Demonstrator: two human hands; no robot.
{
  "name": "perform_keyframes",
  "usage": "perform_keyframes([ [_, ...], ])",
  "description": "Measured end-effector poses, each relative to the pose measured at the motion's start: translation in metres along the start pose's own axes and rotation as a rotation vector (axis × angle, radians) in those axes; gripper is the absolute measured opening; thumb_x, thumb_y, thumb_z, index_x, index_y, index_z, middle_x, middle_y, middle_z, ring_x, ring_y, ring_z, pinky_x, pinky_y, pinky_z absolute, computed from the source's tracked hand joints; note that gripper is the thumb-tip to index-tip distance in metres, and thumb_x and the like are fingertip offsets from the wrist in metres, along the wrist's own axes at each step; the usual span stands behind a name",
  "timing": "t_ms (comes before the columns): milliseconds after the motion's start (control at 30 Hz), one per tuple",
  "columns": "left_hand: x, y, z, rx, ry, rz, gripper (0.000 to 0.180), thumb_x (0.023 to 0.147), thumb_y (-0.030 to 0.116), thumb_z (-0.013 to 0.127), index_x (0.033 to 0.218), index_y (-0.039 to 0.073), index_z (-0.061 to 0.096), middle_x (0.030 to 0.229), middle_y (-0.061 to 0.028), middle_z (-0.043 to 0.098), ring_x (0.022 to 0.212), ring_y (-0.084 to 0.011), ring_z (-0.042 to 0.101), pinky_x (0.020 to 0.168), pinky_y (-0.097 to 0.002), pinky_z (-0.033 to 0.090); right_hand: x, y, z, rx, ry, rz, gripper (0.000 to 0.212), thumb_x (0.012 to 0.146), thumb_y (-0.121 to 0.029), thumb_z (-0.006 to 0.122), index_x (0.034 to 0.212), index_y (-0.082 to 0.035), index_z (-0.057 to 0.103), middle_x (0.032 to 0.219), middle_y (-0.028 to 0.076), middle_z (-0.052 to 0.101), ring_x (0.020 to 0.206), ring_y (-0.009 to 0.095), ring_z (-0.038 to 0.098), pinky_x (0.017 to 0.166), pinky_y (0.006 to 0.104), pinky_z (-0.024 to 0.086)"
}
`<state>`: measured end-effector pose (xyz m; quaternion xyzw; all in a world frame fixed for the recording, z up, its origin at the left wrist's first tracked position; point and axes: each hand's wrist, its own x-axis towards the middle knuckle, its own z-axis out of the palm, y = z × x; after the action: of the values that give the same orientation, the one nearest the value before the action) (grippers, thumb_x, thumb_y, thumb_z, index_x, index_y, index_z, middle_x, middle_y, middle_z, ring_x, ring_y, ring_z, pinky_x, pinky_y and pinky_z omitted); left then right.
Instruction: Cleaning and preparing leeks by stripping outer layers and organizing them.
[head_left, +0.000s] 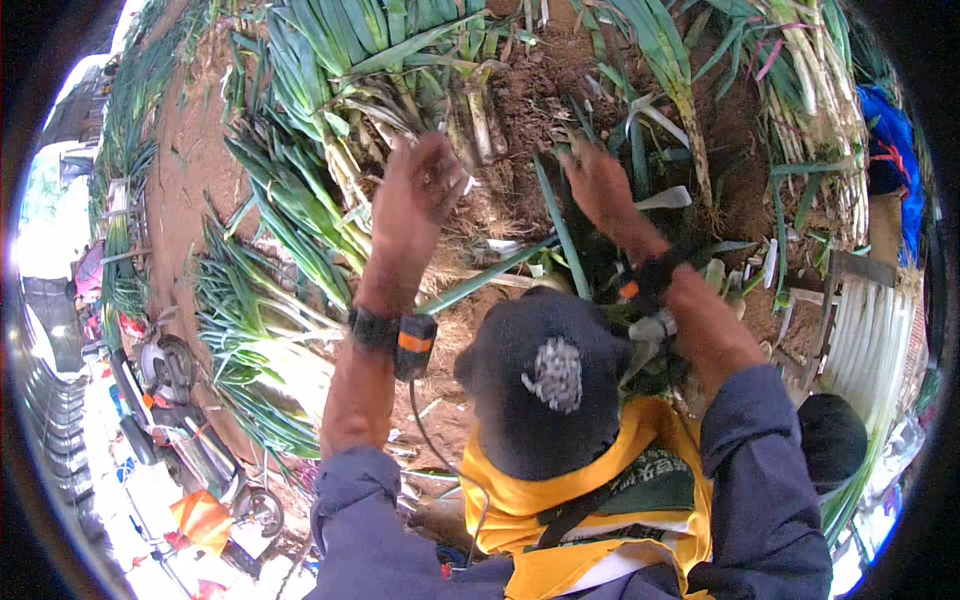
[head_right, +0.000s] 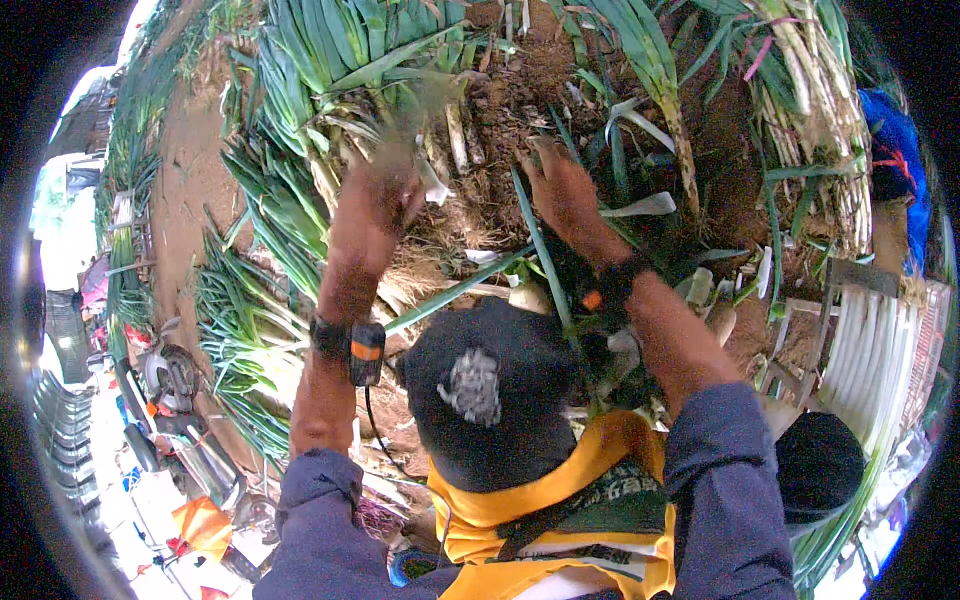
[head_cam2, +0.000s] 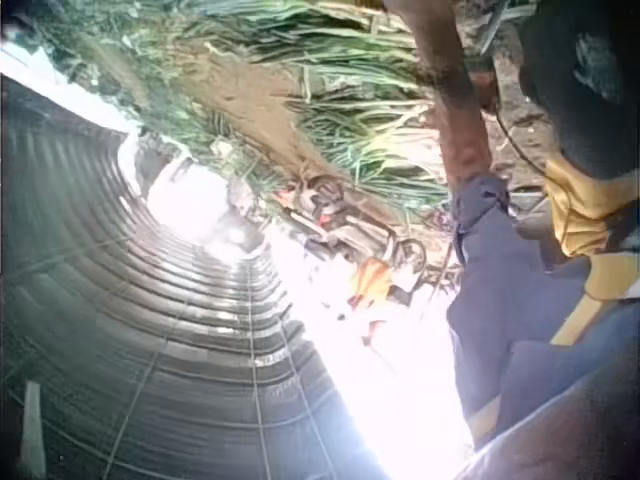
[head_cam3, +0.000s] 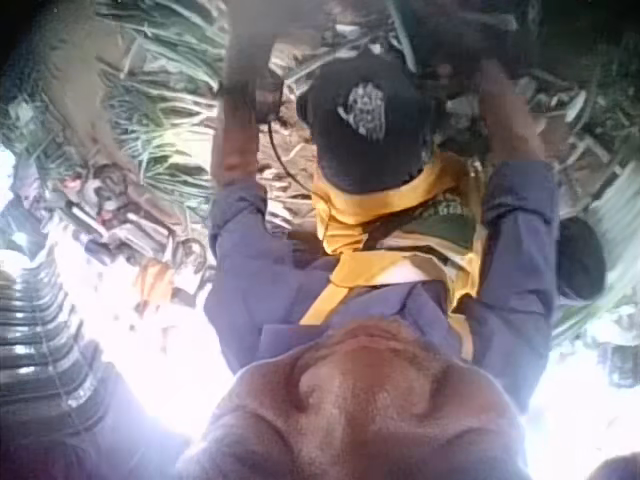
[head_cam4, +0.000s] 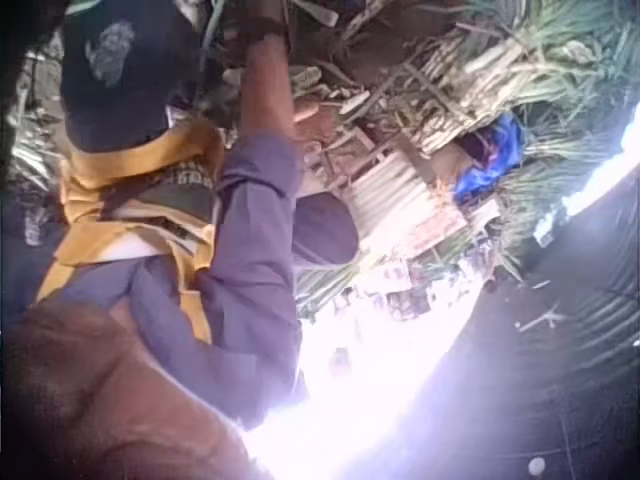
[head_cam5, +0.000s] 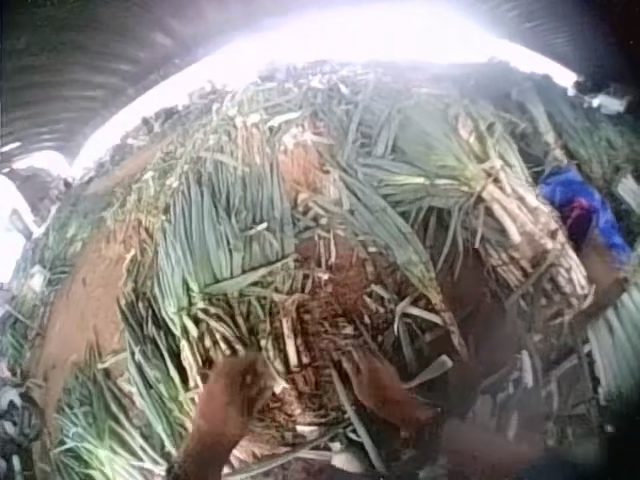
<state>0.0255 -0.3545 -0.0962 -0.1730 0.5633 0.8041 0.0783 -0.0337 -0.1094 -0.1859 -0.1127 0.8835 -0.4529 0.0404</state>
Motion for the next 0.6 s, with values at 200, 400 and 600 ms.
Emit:
perform_keyframes([
  [200,-0.026,-0.127,-0.061,1.073,-0.006,-0.155,0.031,0.100,0.011,0.049,0.127,-0.004,0.056,0.116,-0.0209,0.067,0.102,-0.0270,0.068,0.084,-0.0385,0.055,-0.037,0.007,0.093,0.015,-0.286,0.020,0.051,0.094,-0.049,0.062,0.091,0.003,0.061,0.080,0.023,0.065,0.074,0.038,0.064,0.067,0.0491,0.049],
  [400,-0.062,-0.166,-0.015,1.235,-0.095,-0.321,0.029,0.096,0.013,0.055,0.120,-0.003,0.056,0.104,-0.0176,0.065,0.094,-0.0324,0.066,0.080,-0.0398,0.056,-0.054,0.051,0.146,-0.126,-0.256,0.195,0.065,0.091,-0.059,0.062,0.075,0.004,0.062,0.060,0.019,0.058,0.055,0.035,0.057,0.055,0.0478,0.046],
  [600,-0.105,-0.223,-0.085,0.456,0.153,-0.534,0.035,0.103,0.022,0.049,0.125,-0.004,0.054,0.128,-0.0207,0.059,0.108,-0.0248,0.060,0.088,-0.0321,0.050,-0.039,0.022,0.072,0.484,-0.497,0.449,0.039,0.093,-0.043,0.067,0.093,-0.005,0.072,0.069,0.004,0.062,0.060,0.016,0.056,0.055,0.0343,0.045],
])
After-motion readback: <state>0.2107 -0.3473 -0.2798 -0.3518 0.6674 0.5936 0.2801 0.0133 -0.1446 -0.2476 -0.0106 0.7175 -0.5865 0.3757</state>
